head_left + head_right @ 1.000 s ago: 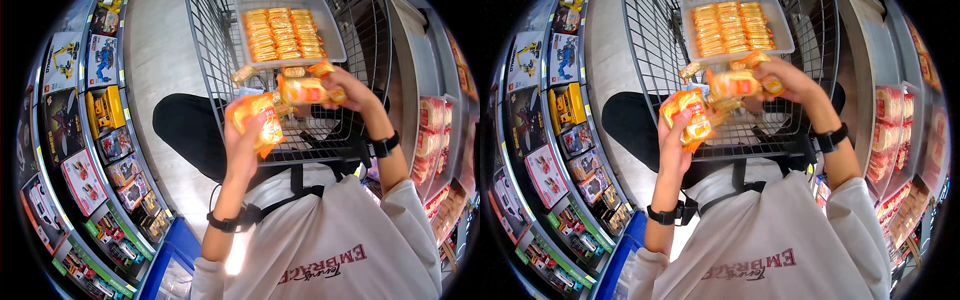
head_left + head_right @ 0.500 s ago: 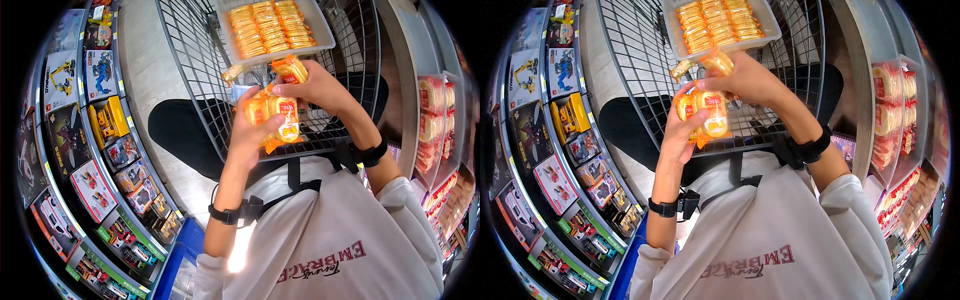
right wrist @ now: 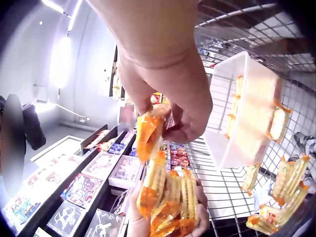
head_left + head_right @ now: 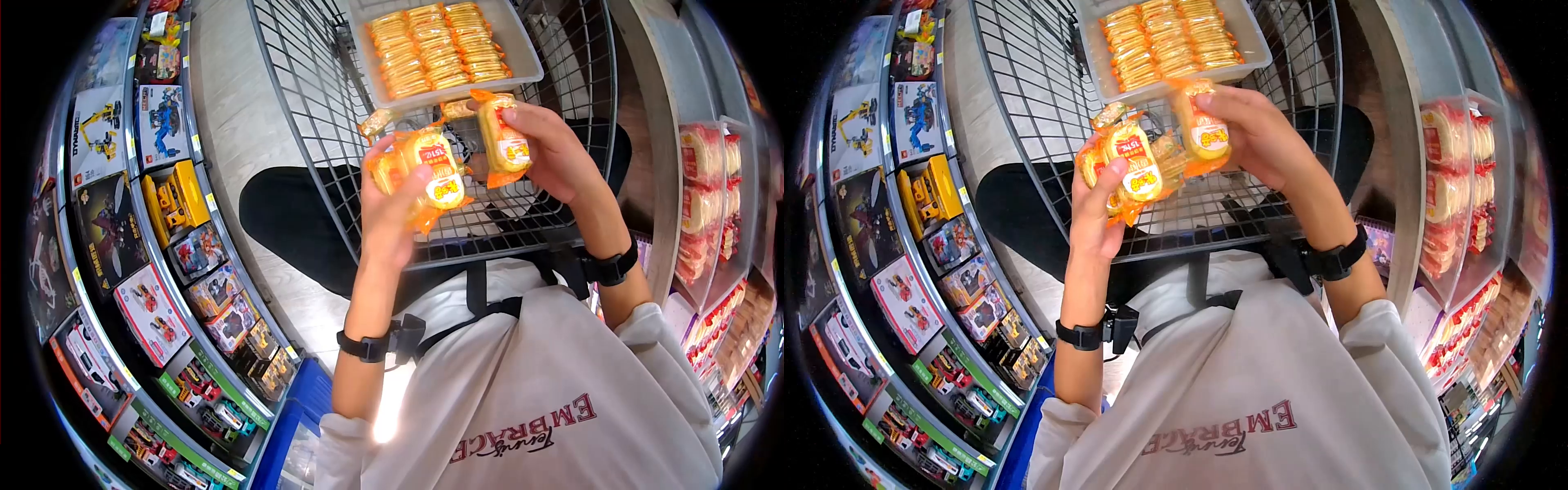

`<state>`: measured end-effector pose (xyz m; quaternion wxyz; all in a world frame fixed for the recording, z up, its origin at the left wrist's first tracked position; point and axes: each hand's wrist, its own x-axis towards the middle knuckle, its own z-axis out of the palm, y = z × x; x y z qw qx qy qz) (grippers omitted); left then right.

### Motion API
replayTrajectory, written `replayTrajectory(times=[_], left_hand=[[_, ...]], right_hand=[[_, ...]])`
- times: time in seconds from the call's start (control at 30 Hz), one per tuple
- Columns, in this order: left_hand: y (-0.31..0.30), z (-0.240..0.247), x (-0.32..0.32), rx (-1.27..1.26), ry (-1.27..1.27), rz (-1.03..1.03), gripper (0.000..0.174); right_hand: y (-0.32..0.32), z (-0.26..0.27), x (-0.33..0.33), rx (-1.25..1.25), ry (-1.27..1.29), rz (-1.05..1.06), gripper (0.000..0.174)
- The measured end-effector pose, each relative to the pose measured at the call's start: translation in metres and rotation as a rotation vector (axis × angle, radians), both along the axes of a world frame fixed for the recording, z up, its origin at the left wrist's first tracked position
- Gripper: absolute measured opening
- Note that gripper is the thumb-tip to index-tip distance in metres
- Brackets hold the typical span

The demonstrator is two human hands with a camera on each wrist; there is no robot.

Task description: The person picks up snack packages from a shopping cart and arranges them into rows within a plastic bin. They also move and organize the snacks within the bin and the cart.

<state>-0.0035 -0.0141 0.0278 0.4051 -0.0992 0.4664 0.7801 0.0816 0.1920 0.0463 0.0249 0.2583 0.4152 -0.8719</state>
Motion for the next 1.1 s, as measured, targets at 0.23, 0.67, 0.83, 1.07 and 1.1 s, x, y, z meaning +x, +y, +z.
replayTrajectory(times=[0.23,0.67,0.83,1.07,1.1], left_hand=[[0.012,-0.002,0.009,-0.084,0.147,0.023,0.070],[0.021,-0.017,0.019,-0.130,0.448,0.172,0.065],[0.019,-0.012,0.012,-0.069,0.489,0.138,0.064],[0.024,-0.018,0.014,-0.173,0.556,0.155,0.067],[0.023,-0.021,0.014,-0.174,0.556,0.154,0.067]], right_hand=[[-0.042,-0.006,-0.003,0.018,0.061,0.008,0.045],[-0.045,-0.027,0.001,-0.471,0.139,0.004,0.051],[-0.031,-0.030,0.008,-0.331,0.074,0.051,0.047],[-0.037,-0.034,0.016,-0.370,0.011,0.021,0.049],[-0.036,-0.037,0.018,-0.398,0.027,0.057,0.049]])
